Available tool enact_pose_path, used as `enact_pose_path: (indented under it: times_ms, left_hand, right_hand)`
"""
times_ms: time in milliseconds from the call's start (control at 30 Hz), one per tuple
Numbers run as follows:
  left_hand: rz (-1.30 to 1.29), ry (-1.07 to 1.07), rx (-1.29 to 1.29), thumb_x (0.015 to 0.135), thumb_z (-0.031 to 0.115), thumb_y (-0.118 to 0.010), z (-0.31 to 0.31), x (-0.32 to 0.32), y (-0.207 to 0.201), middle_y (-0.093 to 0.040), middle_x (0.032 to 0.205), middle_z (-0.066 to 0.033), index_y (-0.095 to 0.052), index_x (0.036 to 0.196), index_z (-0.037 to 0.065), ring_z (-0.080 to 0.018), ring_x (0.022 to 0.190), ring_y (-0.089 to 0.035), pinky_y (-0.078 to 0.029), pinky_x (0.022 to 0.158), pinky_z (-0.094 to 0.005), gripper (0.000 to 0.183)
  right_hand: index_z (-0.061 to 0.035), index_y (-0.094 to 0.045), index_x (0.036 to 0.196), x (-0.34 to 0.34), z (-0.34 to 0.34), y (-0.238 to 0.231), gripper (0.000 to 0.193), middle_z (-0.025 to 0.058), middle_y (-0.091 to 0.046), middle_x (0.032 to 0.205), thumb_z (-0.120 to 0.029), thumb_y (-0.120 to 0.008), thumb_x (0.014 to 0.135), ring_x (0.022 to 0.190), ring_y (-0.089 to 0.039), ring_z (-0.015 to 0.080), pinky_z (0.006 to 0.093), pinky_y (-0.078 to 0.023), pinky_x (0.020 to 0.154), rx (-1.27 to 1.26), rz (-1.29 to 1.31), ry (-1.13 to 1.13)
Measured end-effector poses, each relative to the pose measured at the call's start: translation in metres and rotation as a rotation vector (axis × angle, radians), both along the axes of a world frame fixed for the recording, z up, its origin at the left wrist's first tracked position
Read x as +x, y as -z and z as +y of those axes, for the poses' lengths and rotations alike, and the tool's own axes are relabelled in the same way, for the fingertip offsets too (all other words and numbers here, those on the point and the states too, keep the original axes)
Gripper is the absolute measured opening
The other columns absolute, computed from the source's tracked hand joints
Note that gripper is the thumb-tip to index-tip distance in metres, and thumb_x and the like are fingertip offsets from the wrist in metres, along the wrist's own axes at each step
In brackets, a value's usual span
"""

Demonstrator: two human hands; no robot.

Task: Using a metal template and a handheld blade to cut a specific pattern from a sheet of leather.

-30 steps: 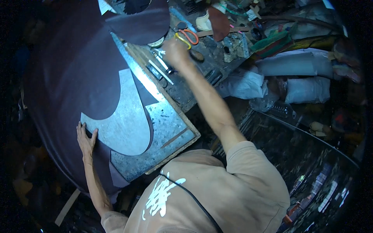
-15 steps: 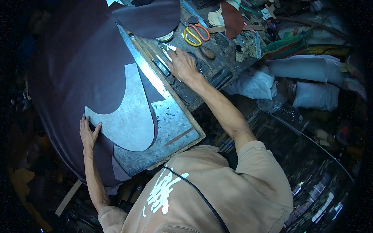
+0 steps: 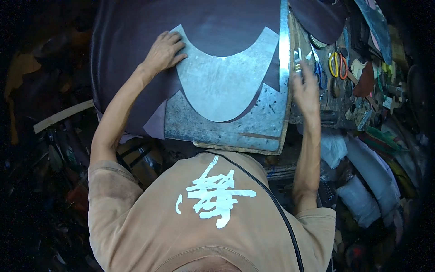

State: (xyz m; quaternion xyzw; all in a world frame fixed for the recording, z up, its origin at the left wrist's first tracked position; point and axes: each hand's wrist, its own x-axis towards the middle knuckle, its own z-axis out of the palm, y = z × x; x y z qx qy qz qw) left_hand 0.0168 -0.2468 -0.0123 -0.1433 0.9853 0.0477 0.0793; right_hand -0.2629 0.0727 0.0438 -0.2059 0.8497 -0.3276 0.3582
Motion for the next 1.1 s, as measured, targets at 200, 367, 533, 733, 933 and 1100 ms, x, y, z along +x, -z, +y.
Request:
enact_pose_path:
  times_ms: [200,367,533,733,933,1100]
  left_hand:
    - [-0.343,-0.366,0.798,0.077,0.082,-0.044,-0.066,-0.050,-0.033,-0.064,0.118,-0.0222,-0.060,0.125,-0.001,-0.0347,0.114,-0.059,-0.044,0.099,-0.0449,0.097]
    - [-0.488,-0.412,1.183,0.078,0.082,-0.044,-0.096,-0.081,-0.063,-0.058,0.124,-0.0275,-0.043,0.137,-0.007,-0.0362,0.122,-0.053,-0.033,0.107,-0.0476,0.107]
    - [-0.692,-0.331,1.344,0.076,0.089,-0.029,-0.127,-0.087,-0.037,-0.053,0.131,-0.0303,-0.027,0.146,-0.006,-0.0330,0.123,-0.052,-0.034,0.106,-0.0430,0.118]
    - [-0.772,-0.221,1.329,0.074,0.091,-0.027,-0.132,-0.090,-0.022,-0.043,0.140,-0.0308,-0.021,0.148,-0.006,-0.0363,0.127,-0.048,-0.034,0.107,-0.0425,0.122]
    - [-0.766,-0.210,1.404,0.073,0.091,-0.030,-0.132,-0.092,-0.013,-0.035,0.141,-0.0376,-0.015,0.146,-0.012,-0.0404,0.135,-0.036,-0.028,0.111,-0.0458,0.127]
    - [-0.754,-0.199,1.405,0.073,0.090,-0.034,-0.136,-0.094,-0.022,-0.030,0.141,-0.0391,-0.014,0.146,-0.012,-0.0428,0.132,-0.035,-0.025,0.112,-0.0479,0.127]
  right_hand:
    - [-0.0021,-0.054,0.129,0.155,-0.072,-0.005,0.039,0.0177,-0.062,0.099,-0.010,-0.058,0.091,0.091,-0.061,0.0327,0.0391,-0.047,0.081,-0.364,0.079,-0.563]
    - [-0.0008,-0.057,0.123,0.200,-0.183,0.042,0.035,0.0220,-0.062,0.094,-0.010,-0.058,0.089,0.086,-0.061,0.0418,0.0465,-0.048,0.077,-0.412,0.375,-0.526]
    - [0.0012,-0.062,0.119,0.208,-0.239,0.065,0.035,0.0267,-0.064,0.097,-0.011,-0.059,0.086,0.091,-0.063,0.0428,0.0452,-0.049,0.083,-0.317,0.498,-0.368]
    - [0.0010,-0.063,0.117,0.211,-0.249,0.068,0.034,0.0273,-0.065,0.098,-0.012,-0.058,0.086,0.094,-0.063,0.0431,0.0456,-0.049,0.085,-0.307,0.546,-0.387]
    - [-0.0013,-0.064,0.118,0.209,-0.250,0.067,0.035,0.0282,-0.064,0.099,-0.015,-0.060,0.086,0.093,-0.062,0.0447,0.0473,-0.050,0.083,-0.316,0.582,-0.445]
    - [-0.0027,-0.064,0.117,0.204,-0.257,0.072,0.034,0.0297,-0.063,0.101,-0.017,-0.058,0.087,0.094,-0.061,0.0460,0.0476,-0.050,0.082,-0.302,0.629,-0.436]
